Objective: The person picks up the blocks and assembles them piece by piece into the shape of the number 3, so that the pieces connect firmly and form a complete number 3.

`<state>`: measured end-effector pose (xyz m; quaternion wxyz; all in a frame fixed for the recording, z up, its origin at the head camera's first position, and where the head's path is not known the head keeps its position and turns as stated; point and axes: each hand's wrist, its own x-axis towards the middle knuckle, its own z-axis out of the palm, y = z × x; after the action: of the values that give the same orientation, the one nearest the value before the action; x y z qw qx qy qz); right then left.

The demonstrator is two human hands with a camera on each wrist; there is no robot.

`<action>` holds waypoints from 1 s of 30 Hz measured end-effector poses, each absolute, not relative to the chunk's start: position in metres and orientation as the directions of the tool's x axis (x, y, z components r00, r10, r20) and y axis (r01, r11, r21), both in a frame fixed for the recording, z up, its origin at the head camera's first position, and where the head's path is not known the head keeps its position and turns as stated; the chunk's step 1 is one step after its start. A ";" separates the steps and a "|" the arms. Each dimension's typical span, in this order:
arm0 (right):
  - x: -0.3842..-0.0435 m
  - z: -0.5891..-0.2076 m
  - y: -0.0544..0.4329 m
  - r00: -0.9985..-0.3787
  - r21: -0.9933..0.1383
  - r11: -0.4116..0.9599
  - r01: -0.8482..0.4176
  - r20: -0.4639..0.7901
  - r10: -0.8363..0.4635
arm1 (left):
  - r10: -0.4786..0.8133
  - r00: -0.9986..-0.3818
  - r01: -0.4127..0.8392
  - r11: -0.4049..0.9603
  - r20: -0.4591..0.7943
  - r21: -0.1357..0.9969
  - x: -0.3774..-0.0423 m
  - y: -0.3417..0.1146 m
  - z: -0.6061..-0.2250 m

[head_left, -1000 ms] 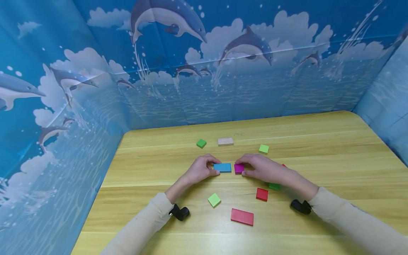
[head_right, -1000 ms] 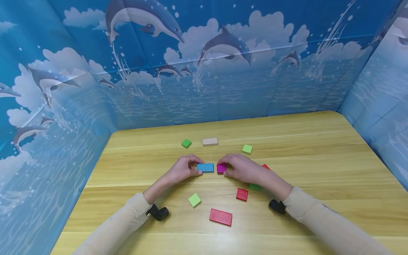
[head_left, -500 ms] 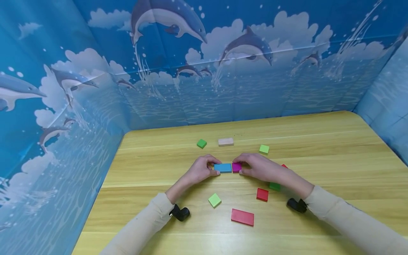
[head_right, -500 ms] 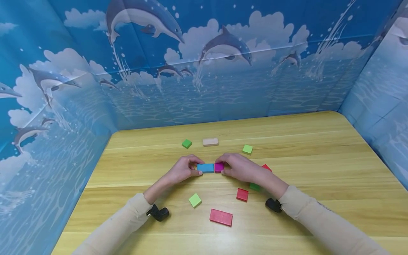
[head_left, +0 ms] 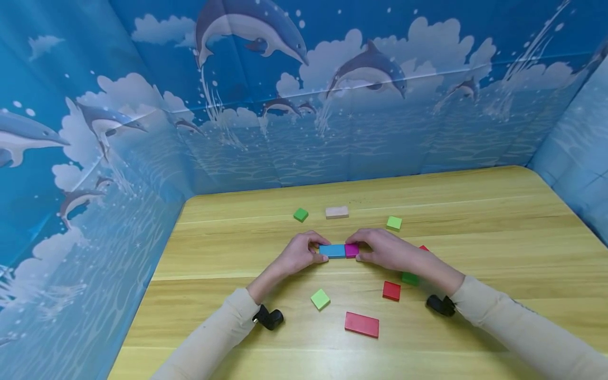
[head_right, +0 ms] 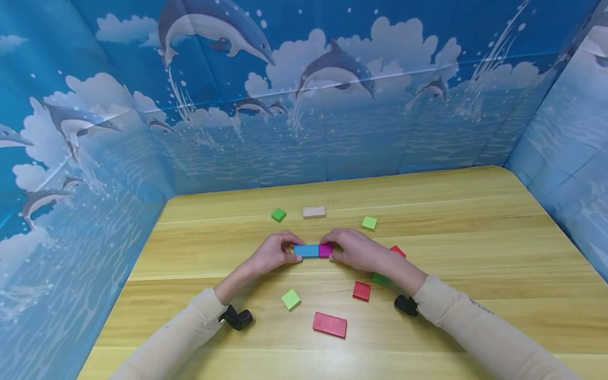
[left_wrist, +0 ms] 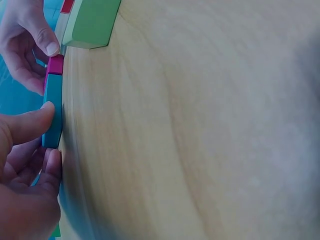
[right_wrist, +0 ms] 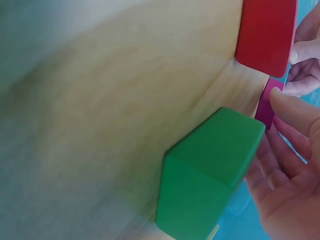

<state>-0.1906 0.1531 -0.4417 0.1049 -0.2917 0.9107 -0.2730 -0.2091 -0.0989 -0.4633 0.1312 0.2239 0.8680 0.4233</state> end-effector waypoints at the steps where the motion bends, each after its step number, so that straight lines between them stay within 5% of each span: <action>1: -0.190 -0.442 0.153 -0.809 -0.558 0.681 -0.474 -0.030 -0.588 | 0.500 -0.865 0.279 0.541 -0.037 0.793 -0.209 -0.099 -0.463; 30: -0.182 -0.439 0.165 -0.832 -0.596 0.672 -0.439 -0.012 -0.554 | 0.482 -0.875 0.247 0.531 -0.049 0.811 -0.208 -0.100 -0.464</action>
<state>-0.1822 0.1650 -0.4391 0.0963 -0.2732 0.9093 -0.2987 -0.2076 -0.1000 -0.4644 0.1350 0.2108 0.8644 0.4361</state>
